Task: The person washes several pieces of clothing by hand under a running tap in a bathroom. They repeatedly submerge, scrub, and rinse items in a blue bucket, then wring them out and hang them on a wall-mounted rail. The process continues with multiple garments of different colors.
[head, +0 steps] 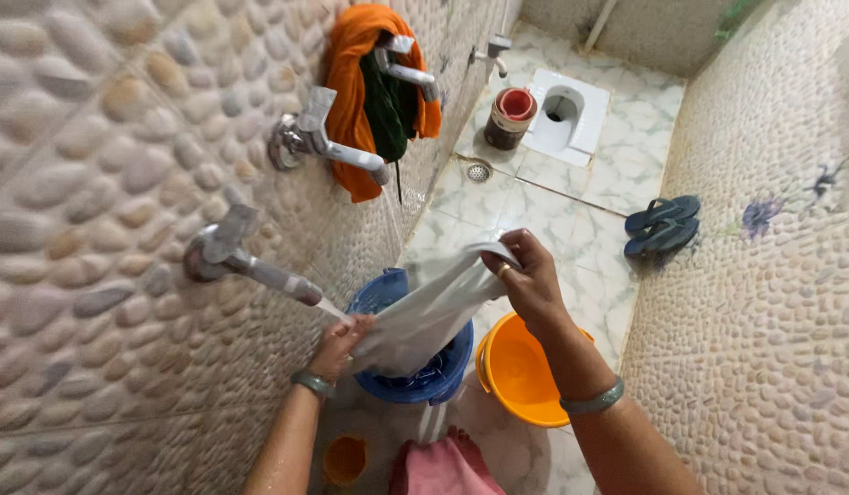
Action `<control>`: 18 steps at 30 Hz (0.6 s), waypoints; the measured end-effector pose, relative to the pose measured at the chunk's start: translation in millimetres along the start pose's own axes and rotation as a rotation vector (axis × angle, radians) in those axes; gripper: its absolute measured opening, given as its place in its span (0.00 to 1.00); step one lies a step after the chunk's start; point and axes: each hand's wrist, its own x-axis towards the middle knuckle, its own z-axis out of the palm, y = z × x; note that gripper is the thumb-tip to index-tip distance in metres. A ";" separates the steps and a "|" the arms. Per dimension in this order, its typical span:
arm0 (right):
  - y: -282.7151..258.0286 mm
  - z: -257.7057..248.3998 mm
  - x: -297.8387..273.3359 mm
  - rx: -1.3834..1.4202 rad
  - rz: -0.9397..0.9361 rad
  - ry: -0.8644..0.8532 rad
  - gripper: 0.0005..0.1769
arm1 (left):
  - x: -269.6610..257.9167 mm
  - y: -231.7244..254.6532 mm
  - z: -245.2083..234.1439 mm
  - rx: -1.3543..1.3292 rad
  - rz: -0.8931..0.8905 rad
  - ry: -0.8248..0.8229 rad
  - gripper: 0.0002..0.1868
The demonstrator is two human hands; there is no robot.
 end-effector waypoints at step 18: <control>14.9 140.2 -31.3 -0.583 -0.319 -0.672 0.22 | -21.3 100.2 21.0 0.096 0.487 0.136 0.13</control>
